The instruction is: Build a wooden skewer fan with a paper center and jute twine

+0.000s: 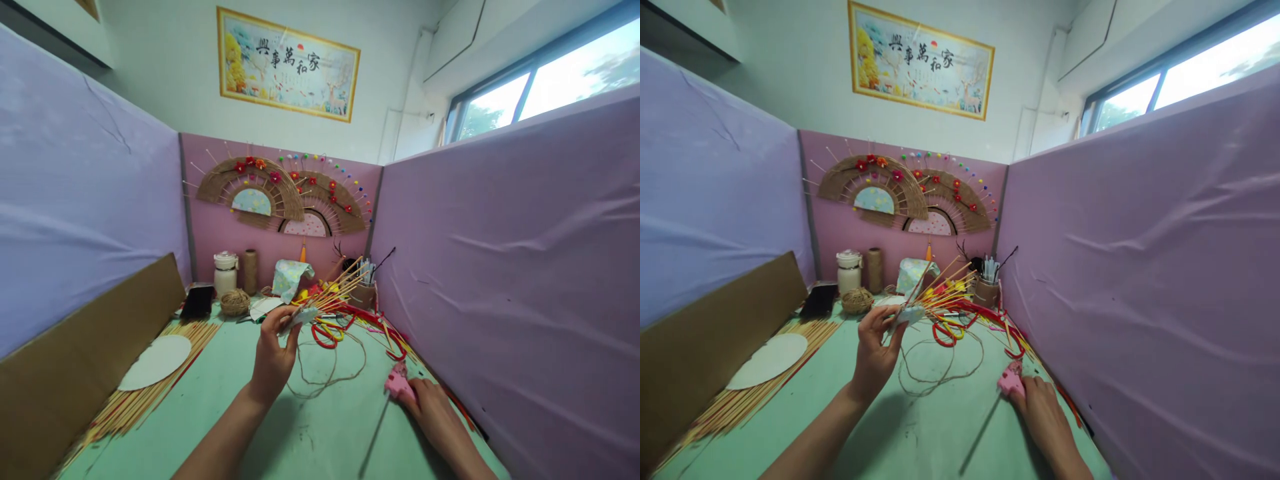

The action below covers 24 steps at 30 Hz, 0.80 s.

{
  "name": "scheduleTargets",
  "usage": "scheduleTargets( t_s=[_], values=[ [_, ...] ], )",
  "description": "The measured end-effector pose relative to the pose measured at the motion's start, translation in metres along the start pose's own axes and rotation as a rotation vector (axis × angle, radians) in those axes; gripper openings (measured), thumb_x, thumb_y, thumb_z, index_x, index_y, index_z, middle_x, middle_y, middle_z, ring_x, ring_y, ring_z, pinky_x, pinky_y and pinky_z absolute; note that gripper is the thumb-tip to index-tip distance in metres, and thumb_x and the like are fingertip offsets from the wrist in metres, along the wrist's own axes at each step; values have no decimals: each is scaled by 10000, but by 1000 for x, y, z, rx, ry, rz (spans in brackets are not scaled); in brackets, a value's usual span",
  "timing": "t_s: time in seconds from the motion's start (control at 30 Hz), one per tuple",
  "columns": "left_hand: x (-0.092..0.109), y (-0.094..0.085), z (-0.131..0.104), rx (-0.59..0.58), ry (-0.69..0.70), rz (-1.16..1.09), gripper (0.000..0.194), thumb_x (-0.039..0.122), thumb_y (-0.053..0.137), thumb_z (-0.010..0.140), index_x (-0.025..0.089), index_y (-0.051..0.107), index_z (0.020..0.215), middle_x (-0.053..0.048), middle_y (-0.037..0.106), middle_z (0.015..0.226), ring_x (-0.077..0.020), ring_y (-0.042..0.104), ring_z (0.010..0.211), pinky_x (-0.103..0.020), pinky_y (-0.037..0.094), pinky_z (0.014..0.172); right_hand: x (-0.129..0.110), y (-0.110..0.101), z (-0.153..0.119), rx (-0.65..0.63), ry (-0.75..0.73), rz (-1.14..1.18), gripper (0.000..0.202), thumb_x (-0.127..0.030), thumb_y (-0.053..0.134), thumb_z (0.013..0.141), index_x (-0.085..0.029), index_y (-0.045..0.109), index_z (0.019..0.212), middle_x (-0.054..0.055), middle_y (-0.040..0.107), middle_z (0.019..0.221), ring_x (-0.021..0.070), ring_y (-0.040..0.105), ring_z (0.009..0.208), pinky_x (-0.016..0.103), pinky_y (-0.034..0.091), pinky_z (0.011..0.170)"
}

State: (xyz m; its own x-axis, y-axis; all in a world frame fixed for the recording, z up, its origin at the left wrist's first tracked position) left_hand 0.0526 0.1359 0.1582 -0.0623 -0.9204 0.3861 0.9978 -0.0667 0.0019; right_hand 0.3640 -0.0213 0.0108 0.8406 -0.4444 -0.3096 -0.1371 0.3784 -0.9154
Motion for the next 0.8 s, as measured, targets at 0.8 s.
scheduleTargets(
  t_s=[0.8],
  values=[
    [39,7,3,-147,338,300,428,-5,560,845,173,495,1228,-95,633,1086,-190,600,1066,-369,523,932,-225,-51,-10,-104,-48,1600,308,-464,710,788,-168,628,804,-51,465,593,68,371,520,198,300,477]
  ],
)
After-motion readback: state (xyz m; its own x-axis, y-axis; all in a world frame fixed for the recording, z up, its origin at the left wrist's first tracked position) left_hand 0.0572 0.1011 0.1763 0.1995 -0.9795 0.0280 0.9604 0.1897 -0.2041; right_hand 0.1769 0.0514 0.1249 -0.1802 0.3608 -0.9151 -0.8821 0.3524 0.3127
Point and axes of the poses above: each hand's wrist, its own z-axis towards the middle knuckle, its own y-axis out of the palm, x = y × z, the point moved 9 cm from there along z, towards the middle knuckle
